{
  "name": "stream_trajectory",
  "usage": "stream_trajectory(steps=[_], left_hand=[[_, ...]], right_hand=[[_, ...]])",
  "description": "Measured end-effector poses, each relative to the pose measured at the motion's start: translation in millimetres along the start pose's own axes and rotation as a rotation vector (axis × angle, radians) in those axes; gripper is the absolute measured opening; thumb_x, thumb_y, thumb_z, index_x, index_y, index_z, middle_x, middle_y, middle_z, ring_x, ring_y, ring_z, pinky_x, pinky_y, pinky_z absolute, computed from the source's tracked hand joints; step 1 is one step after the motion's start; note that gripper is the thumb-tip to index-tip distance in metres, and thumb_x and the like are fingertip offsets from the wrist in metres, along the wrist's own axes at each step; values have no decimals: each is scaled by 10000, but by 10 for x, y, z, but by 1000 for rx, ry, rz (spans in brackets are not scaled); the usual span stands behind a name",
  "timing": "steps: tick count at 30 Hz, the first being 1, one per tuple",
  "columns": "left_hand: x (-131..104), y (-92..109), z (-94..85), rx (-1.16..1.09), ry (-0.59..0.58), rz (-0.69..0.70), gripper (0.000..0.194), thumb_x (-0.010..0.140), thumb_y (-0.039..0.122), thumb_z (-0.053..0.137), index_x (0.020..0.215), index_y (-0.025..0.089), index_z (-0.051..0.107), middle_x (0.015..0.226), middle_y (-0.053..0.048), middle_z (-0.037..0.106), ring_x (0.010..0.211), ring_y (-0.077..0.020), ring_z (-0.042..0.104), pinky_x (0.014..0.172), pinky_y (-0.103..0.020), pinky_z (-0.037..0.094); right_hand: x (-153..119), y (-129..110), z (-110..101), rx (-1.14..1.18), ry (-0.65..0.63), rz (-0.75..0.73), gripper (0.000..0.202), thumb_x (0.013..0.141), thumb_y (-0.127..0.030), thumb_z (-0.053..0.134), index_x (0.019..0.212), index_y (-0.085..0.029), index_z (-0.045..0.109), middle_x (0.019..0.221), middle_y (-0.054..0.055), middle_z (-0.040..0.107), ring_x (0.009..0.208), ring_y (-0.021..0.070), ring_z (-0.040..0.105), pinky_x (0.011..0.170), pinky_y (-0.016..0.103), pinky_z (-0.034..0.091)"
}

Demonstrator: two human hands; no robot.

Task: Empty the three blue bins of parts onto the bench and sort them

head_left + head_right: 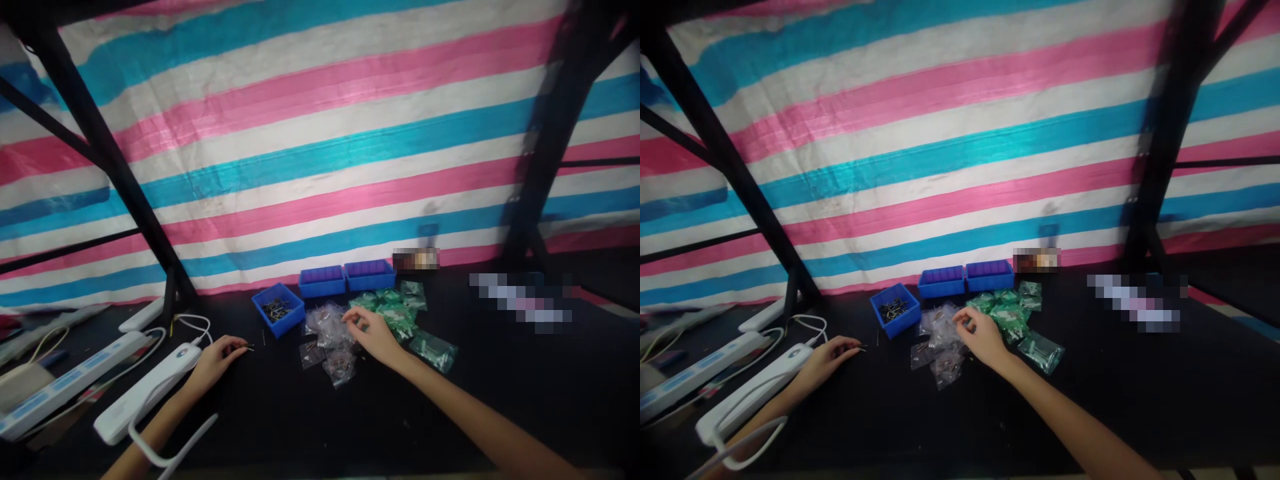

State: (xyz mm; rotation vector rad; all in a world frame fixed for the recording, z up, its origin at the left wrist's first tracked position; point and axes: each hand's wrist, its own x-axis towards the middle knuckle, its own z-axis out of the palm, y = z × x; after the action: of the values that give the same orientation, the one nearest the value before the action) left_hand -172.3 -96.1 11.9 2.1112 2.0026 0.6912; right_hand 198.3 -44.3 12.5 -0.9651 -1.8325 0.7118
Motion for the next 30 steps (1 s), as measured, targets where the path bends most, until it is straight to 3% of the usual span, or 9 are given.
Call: stream_trajectory(steps=[13, 22, 30], left_hand=[[-4, 47, 31, 1, 37, 149, 298, 774, 440, 432, 795, 199, 606, 748, -34, 572, 682, -171, 560, 646, -274, 451], [110, -39, 66, 61, -11, 240, 189, 787, 305, 406, 743, 190, 550, 728, -25, 499, 670, -149, 518, 642, -254, 436], [96, -22, 114, 84, 76, 295, 162, 772, 253, 382, 700, 200, 517, 718, -17, 476, 648, -138, 502, 616, -239, 433]], right_hand=[[-32, -52, 15, -13, -20, 18, 156, 715, -192, 480, 821, -196, 595, 696, -16, 579, 526, 94, 487, 545, 210, 382], [-48, -91, 17, -17, -9, -8, 160, 702, -162, 487, 812, -185, 601, 684, -18, 584, 527, 88, 477, 542, 203, 378], [-66, -133, 21, -6, -32, -11, 151, 716, -166, 482, 817, -185, 592, 702, -12, 592, 516, 80, 468, 543, 199, 383]])
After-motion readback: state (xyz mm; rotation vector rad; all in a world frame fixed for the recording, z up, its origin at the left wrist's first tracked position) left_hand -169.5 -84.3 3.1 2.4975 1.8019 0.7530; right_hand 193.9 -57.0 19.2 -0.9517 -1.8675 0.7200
